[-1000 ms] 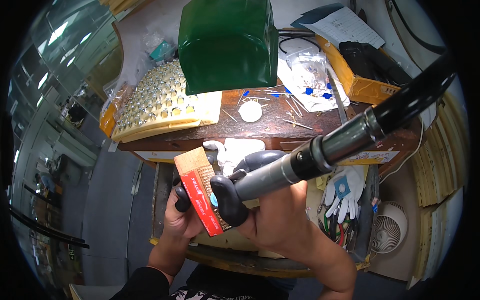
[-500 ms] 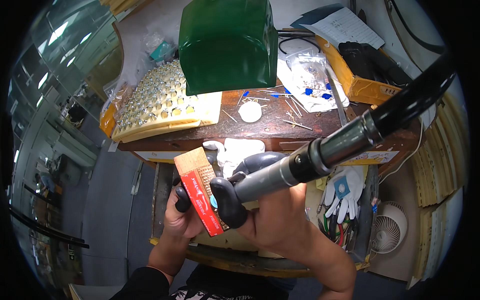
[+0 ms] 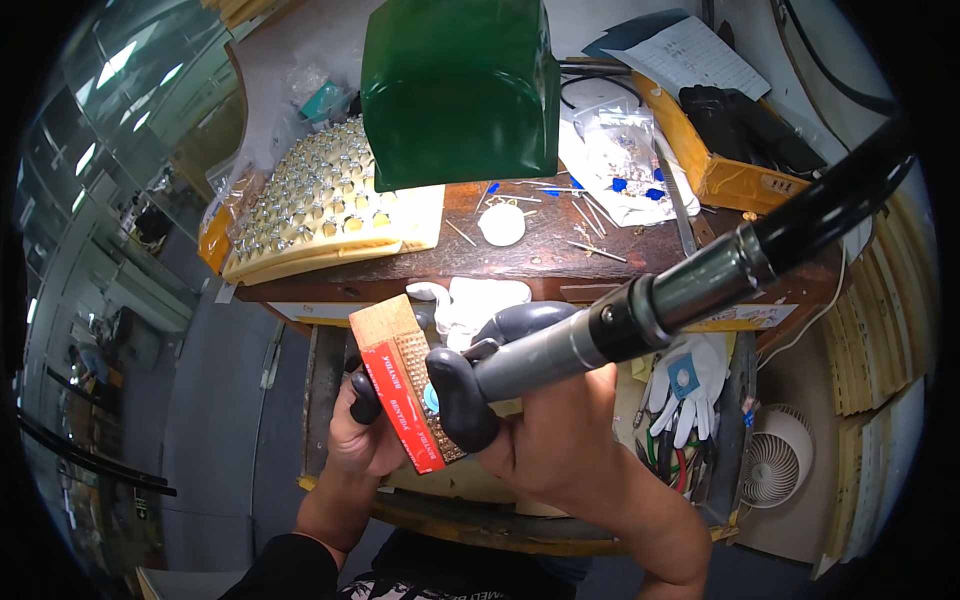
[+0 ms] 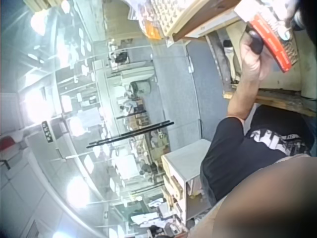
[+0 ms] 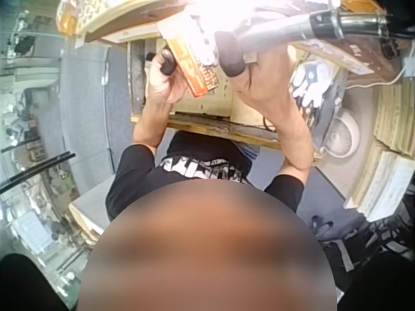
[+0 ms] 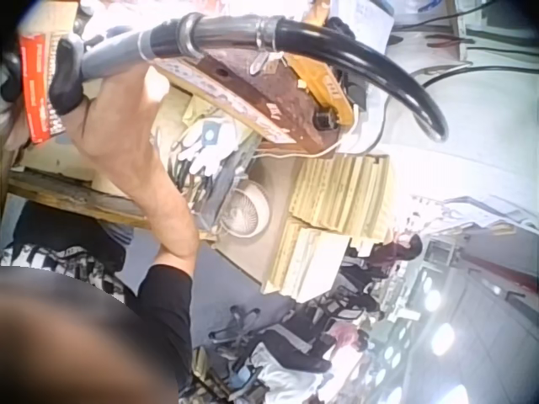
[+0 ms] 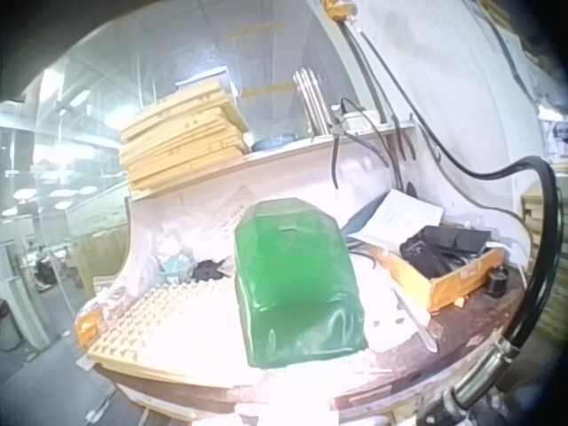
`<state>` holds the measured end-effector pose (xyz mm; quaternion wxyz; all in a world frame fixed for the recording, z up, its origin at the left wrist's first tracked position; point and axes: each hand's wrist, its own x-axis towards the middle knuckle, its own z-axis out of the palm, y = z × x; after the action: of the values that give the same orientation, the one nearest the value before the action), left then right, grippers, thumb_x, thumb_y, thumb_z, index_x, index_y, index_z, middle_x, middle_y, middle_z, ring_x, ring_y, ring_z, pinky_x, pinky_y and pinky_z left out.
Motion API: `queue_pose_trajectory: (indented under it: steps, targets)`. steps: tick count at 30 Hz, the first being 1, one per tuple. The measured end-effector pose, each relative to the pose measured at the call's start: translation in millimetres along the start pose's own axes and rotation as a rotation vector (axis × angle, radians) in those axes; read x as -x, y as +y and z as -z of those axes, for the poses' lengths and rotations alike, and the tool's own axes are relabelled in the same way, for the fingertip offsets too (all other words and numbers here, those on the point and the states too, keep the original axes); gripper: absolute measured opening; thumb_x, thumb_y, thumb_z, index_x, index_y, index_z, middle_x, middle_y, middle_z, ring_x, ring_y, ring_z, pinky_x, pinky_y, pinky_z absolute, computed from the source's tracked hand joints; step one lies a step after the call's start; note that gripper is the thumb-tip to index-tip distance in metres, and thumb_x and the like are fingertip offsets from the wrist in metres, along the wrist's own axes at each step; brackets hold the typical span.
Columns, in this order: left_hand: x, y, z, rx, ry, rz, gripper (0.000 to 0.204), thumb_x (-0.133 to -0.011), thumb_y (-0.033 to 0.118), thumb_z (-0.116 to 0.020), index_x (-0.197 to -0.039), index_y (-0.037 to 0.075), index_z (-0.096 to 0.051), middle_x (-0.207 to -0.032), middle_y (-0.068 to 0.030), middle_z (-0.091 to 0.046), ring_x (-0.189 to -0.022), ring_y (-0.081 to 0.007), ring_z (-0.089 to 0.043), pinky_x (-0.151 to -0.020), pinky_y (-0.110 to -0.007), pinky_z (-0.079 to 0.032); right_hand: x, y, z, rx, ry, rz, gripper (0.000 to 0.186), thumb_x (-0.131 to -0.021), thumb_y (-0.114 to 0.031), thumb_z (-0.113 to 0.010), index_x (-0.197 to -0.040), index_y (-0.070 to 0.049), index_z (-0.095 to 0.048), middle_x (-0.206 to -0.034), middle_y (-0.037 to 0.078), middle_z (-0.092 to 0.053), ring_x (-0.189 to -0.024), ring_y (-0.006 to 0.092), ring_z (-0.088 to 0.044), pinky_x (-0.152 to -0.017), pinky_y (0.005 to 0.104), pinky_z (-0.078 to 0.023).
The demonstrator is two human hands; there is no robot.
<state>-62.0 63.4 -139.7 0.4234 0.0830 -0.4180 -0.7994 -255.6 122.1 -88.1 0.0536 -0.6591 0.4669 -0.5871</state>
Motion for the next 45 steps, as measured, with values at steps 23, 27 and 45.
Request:
queue_pose_trajectory:
  steps: [23,27,45]
  targets:
    - [-0.3,-1.8,0.3,0.031,0.022,0.006,0.067,-0.091,0.035,-0.063,-0.139,-0.006,-0.039,-0.135,-0.0278,-0.049,-0.125,-0.0387,-0.050,-0.106,-0.058,-0.038,2.0,1.7,0.7,-0.005,-0.013,-0.002,0.020,-0.091,-0.016,-0.061,-0.083,0.002,-0.064,-0.079,0.012,-0.068,-0.072,0.0183,-0.070,-0.066,0.0307,-0.058]
    - [0.4,-2.7,1.3,0.049,0.010,-0.008,0.064,-0.091,0.034,-0.063,-0.137,-0.005,-0.042,-0.133,-0.0297,-0.050,-0.124,-0.0379,-0.052,-0.107,-0.056,-0.038,2.4,1.6,4.0,0.031,-0.040,0.006,0.021,-0.092,-0.016,-0.060,-0.085,0.003,-0.064,-0.079,0.011,-0.069,-0.071,0.0178,-0.070,-0.064,0.0302,-0.058]
    - [-0.1,-4.4,3.4,0.073,-0.023,-0.020,0.058,-0.093,0.028,-0.061,-0.137,-0.006,-0.042,-0.133,-0.0289,-0.051,-0.126,-0.0386,-0.049,-0.108,-0.060,-0.034,0.5,1.1,1.7,0.032,-0.024,0.023,0.025,-0.095,-0.019,-0.057,-0.087,0.004,-0.064,-0.078,0.011,-0.069,-0.069,0.0165,-0.069,-0.062,0.0283,-0.056]
